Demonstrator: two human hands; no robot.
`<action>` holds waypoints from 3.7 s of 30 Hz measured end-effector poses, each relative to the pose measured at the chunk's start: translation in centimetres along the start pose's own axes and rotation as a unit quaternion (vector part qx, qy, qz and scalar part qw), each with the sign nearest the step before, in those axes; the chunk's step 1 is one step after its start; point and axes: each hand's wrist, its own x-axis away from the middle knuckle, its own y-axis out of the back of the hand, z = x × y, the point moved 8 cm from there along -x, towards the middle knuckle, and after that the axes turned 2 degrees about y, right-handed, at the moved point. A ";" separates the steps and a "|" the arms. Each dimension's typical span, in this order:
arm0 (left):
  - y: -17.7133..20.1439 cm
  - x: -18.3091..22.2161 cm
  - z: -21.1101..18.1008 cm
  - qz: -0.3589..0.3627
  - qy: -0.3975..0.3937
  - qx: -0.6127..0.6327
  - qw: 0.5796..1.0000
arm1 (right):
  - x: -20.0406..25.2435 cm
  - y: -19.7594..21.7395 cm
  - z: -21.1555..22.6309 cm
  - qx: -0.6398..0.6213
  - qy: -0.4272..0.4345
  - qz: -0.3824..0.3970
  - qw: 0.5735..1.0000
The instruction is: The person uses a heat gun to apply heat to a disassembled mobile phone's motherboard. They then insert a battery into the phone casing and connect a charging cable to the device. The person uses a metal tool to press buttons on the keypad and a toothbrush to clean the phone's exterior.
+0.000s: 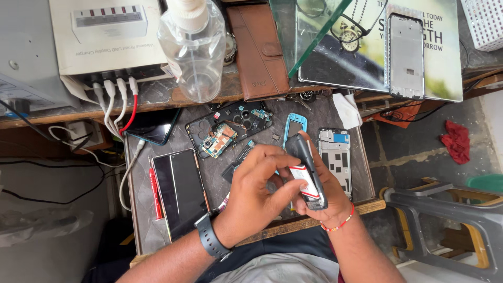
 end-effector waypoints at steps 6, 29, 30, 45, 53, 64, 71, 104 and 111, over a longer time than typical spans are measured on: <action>0.0 0.1 0.4 -0.012 -0.009 -0.051 0.999 | 0.3 1.6 -0.1 0.023 0.048 0.005 0.999; -0.7 -0.3 6.7 0.038 0.184 0.077 0.979 | -1.5 0.7 2.6 0.233 0.096 -0.090 0.963; -0.9 -0.3 7.6 0.030 0.214 0.111 0.970 | -1.7 0.5 2.7 0.236 0.090 -0.076 0.964; -0.7 0.0 9.6 -0.001 0.275 0.285 0.918 | -2.9 1.9 2.7 0.301 0.029 -0.087 0.949; 0.7 -1.0 8.1 -0.036 0.174 0.151 0.972 | -4.6 2.3 5.0 0.332 -0.004 -0.048 0.942; 12.9 1.0 -4.9 -0.156 0.025 -0.130 0.979 | -4.2 4.4 4.5 0.269 0.009 -0.064 0.961; 21.3 5.3 -0.9 -0.241 0.161 -0.469 0.834 | -4.2 4.0 3.8 0.266 0.001 -0.048 0.963; 23.3 10.0 4.8 -0.291 0.125 -0.409 0.856 | -4.5 3.6 3.4 0.266 0.000 -0.045 0.963; 23.3 9.4 5.3 -0.291 0.122 -0.475 0.822 | -4.7 3.8 3.5 0.273 0.008 -0.044 0.961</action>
